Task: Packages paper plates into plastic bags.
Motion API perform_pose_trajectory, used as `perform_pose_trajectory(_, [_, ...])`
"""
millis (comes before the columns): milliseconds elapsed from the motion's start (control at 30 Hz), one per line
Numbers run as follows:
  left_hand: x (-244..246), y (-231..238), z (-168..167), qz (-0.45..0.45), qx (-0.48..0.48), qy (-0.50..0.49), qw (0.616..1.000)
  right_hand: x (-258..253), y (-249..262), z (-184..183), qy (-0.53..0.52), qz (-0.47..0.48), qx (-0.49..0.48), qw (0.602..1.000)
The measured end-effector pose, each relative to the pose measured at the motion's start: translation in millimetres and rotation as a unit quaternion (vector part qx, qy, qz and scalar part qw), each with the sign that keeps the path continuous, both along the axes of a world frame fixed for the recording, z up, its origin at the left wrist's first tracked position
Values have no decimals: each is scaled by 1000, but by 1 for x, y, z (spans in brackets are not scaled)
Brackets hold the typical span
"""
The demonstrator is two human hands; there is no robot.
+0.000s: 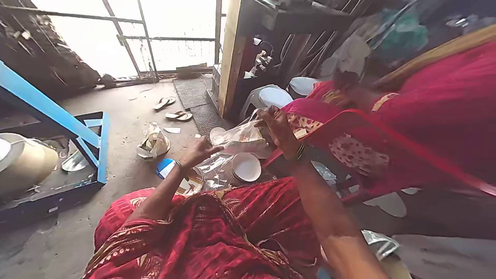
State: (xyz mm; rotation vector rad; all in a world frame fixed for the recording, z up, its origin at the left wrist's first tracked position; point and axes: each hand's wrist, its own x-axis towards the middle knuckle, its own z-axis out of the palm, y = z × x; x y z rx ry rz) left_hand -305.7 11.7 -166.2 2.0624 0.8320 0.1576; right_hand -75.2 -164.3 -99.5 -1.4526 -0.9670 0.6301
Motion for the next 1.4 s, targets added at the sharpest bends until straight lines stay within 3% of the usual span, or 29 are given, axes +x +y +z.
perform_pose_trajectory(100, [3, -1, -4, -29, 51, -41, 997, 15, 6, 9, -104, 18, 15, 994])
perform_pose_trajectory(267, [-4, -9, 19, 5, -11, -147, 989, 47, 2, 7, -177, 59, 43, 981])
perform_pose_trajectory(367, [-16, -18, 43, 34, 207, -98, 973, 51, -5, 7, -215, 73, 20, 974])
perform_pose_trajectory(467, [-16, -18, 50, 69, 448, -73, 888, 75, 9, -16, -270, 76, -1, 960])
perform_pose_trajectory(533, [-14, -18, 52, 85, 499, -129, 853, 79, 13, -31, -304, 52, -29, 951])
perform_pose_trajectory(600, [-11, -19, 55, 86, 466, -206, 856, 71, 16, -40, -341, 37, -41, 938])
perform_pose_trajectory(667, [-9, -19, 53, 84, 368, -274, 884, 52, 12, -44, -379, 16, -22, 925])
perform_pose_trajectory(767, [-8, -17, 51, 105, 256, -316, 907, 12, 14, -43, -405, -18, 69, 912])
perform_pose_trajectory(833, [-8, -16, 50, 105, 232, -322, 912, -27, 16, -47, -393, 24, 128, 910])
perform_pose_trajectory(933, [-17, -24, 53, 94, 225, -316, 917, -76, 21, -73, -398, 141, 118, 899])
perform_pose_trajectory(1067, [-36, -26, 61, 108, 191, -346, 912, -73, 24, -110, -408, 166, 2, 898])
perform_pose_trajectory(1167, [-42, -8, 61, 153, 132, -409, 890, -53, 18, -103, -438, 158, -7, 885])
perform_pose_trajectory(1267, [-36, 22, 45, 257, -39, -493, 830, -29, 16, -79, -518, 162, 27, 840])
perform_pose_trajectory(1333, [-34, 34, 35, 360, -137, -485, 786, -18, 16, -55, -562, 146, 54, 812])
perform_pose_trajectory(1400, [-31, 36, 35, 417, -150, -462, 768, -17, 17, -25, -593, 120, 111, 789])
